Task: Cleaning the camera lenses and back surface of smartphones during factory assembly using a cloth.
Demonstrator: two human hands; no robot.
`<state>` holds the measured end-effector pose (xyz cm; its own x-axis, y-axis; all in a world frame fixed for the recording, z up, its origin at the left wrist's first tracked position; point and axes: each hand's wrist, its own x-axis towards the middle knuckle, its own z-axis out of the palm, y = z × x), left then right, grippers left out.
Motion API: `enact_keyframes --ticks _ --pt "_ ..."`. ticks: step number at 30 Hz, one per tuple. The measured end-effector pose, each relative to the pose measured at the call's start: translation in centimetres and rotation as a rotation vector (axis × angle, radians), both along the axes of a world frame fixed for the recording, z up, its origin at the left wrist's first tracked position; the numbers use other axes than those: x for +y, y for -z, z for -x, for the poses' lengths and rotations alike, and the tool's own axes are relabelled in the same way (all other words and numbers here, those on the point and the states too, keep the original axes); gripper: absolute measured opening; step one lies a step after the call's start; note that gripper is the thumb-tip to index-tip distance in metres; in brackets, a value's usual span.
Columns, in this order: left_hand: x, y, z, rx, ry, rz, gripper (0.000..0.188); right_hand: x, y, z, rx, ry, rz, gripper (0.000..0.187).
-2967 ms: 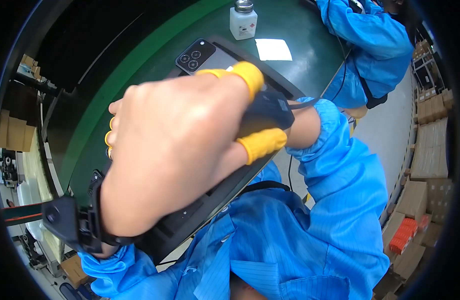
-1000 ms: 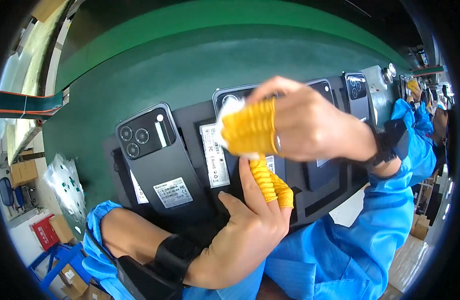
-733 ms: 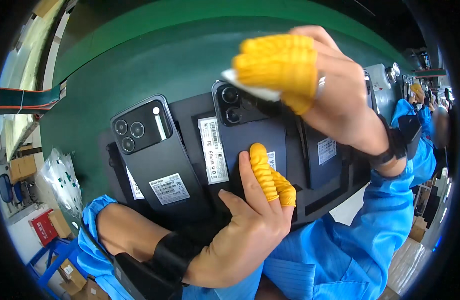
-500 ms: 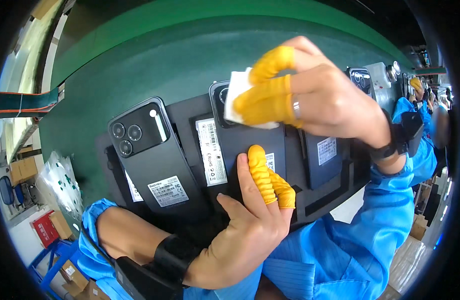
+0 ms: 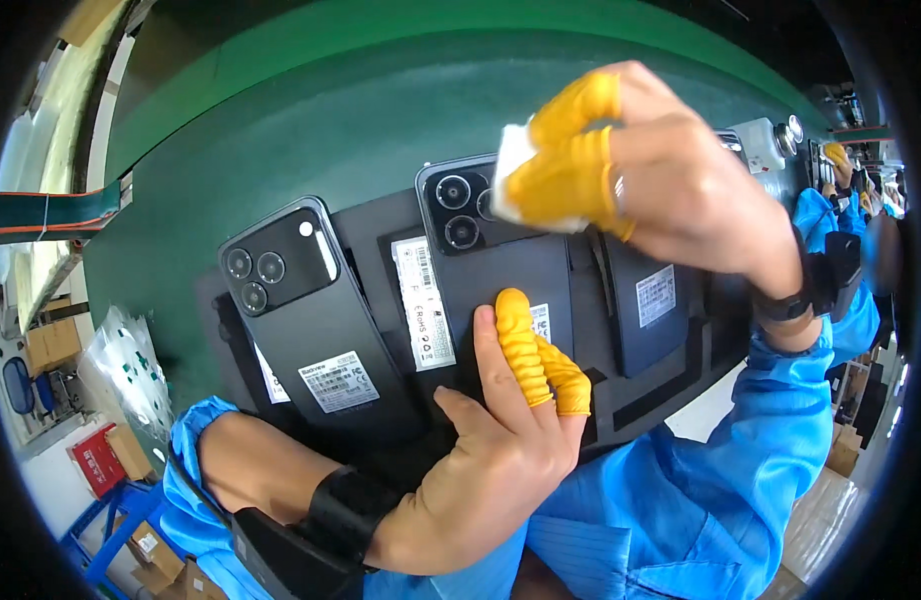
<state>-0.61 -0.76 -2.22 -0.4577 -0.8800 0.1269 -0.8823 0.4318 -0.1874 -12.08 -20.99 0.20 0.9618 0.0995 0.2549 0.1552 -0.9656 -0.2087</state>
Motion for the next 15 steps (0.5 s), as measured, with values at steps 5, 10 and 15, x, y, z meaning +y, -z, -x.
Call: enact_keyframes --ticks 5,10,15 --pt "0.8 -1.3 0.2 -0.044 -0.071 -0.052 0.020 1.1 -0.4 -2.2 -0.180 0.173 0.050 0.029" --pt "0.6 -0.4 0.1 -0.012 -0.040 -0.035 0.020 1.7 2.4 -3.4 -0.143 -0.043 -0.076 0.015" --pt "0.6 -1.2 0.5 -0.010 -0.078 -0.091 0.020 2.8 2.1 -1.8 -0.110 -0.162 -0.106 0.006"
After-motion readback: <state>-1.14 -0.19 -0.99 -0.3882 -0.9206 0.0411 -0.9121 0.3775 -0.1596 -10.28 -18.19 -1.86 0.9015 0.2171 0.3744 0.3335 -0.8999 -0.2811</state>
